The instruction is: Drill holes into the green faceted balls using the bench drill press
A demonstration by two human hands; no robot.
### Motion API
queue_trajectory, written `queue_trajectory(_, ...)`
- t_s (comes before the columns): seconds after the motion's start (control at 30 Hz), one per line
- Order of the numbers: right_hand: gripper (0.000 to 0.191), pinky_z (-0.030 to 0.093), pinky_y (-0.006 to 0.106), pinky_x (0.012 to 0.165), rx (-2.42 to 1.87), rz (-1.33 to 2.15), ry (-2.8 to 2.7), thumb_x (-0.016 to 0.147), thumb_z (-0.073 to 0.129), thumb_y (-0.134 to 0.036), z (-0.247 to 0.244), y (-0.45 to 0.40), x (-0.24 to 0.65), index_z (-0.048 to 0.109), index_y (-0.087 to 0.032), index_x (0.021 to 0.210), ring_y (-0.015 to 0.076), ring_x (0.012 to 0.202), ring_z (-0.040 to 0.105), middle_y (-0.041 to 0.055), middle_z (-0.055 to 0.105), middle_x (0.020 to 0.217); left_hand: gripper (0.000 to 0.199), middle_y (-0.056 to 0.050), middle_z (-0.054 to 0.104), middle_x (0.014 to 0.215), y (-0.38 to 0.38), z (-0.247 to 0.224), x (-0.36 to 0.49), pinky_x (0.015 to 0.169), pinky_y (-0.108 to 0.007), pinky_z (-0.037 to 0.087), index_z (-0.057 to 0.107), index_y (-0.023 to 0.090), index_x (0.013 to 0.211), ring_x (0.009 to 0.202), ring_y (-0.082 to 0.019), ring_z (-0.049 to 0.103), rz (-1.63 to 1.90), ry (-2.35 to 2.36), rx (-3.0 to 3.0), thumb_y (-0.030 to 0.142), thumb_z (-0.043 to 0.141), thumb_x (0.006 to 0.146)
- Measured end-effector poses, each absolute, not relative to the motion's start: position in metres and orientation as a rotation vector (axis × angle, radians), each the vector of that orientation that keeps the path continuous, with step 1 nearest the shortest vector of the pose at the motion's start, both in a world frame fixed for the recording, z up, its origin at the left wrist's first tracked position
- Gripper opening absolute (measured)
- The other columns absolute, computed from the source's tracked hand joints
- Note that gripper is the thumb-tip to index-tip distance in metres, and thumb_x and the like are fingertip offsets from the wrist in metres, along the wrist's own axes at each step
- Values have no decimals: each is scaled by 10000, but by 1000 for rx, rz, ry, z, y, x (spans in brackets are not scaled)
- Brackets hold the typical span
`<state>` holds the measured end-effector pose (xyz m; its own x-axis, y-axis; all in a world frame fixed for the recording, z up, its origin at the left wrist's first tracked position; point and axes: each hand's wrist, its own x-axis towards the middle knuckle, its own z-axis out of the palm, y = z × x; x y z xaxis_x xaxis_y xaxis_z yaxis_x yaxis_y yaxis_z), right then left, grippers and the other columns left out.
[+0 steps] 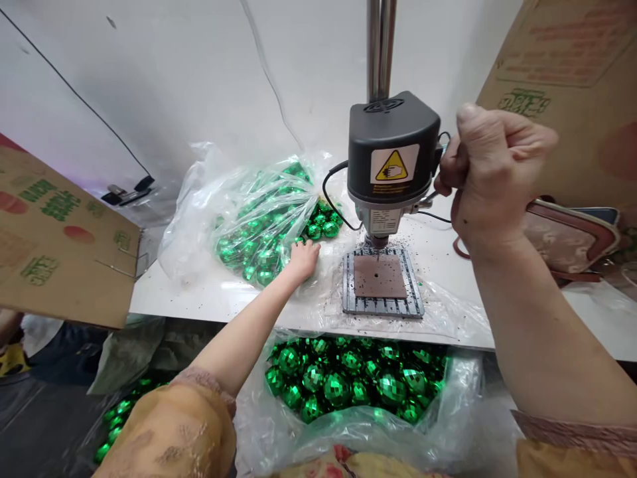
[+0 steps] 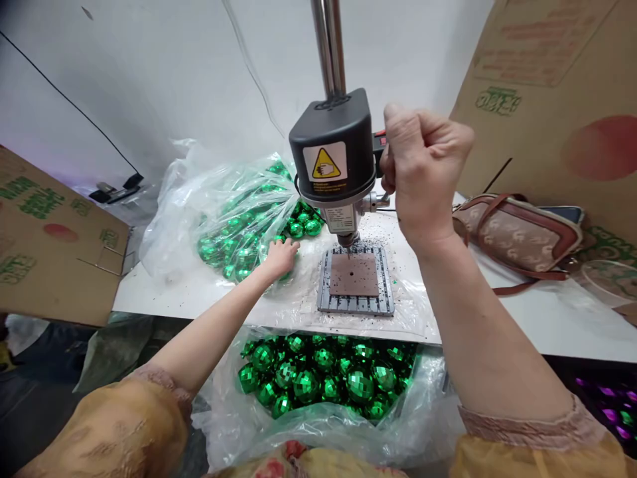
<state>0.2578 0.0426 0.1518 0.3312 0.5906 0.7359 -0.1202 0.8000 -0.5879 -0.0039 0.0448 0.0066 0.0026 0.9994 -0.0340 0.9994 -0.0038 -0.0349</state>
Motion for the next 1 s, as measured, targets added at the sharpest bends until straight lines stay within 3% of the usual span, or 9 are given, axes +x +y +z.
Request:
queue_trajectory(0.1, 590, 189, 188, 384, -474, 515, -1122, 809, 722, -506, 152, 44, 257, 418, -130, 470, -9, 322, 301, -79, 372, 389, 387, -133, 642, 1178, 39, 7, -8, 969, -439, 485, 604, 174, 1225, 1105, -301, 622, -301, -2278, -2280, 161, 665, 843)
queue_trajectory(0.27, 596, 139, 219, 314, -393, 553, -1093, 769, 764, -503, 154, 44, 255, 406, -159, 439, 11, 312, 270, -73, 349, 368, 528, -80, 672, 1057, 21, 7, 11, 742, -338, 570, 610, 216, 1228, 885, -194, 660, -2237, -2544, -2436, 625, 616, 895)
queue_trajectory(0.37, 594, 143, 233, 310, -401, 571, -1092, 755, 773, -521, 154, 42, 254, 411, -169, 442, 18, 315, 274, -76, 354, 372, 573, -91, 696, 1110, 13, 5, 30, 748, -335, 584, 632, 244, 1237, 927, -204, 686, -2800, -2541, -2435, 651, 694, 839)
queue_trajectory(0.53, 627, 133, 236, 308, -395, 570, -1081, 672, 794, -610, 155, 41, 254, 414, -171, 434, 20, 309, 254, -76, 347, 367, 502, -81, 720, 1095, 9, -2, 51, 823, -390, 611, 638, 209, 1057, 962, -216, 700, -2947, -2812, -2124, 534, 848, 738)
queue_trajectory(0.63, 634, 140, 234, 316, -396, 558, -1078, 660, 789, -628, 155, 42, 254, 411, -173, 433, 22, 310, 253, -75, 346, 364, 555, -62, 720, 1034, 8, -11, 57, 810, -429, 621, 607, 200, 1027, 877, -199, 708, -2948, -2821, -2060, 585, 851, 710)
queue_trajectory(0.77, 617, 138, 238, 333, -394, 553, -1087, 701, 780, -597, 156, 42, 254, 407, -178, 443, 24, 320, 256, -75, 340, 373, 659, -61, 722, 1014, 9, -22, 63, 713, -330, 597, 623, 195, 1148, 838, -178, 692, -2655, -2623, -2355, 574, 874, 671)
queue_trajectory(0.9, 615, 134, 250, 358, -402, 555, -1109, 759, 756, -572, 156, 41, 254, 393, -181, 453, 22, 335, 253, -72, 343, 386, 630, -82, 727, 1128, 13, -26, 65, 833, -335, 573, 636, 197, 1276, 985, -208, 684, -2318, -2354, -2710, 504, 823, 759)
queue_trajectory(1.0, 603, 126, 285, 355, -381, 568, -1106, 749, 774, -561, 155, 41, 254, 397, -195, 454, 39, 330, 256, -70, 339, 380, 631, -93, 726, 1127, 14, -29, 64, 912, -364, 554, 625, 176, 1276, 1018, -219, 680, -2178, -2254, -2788, 432, 845, 744)
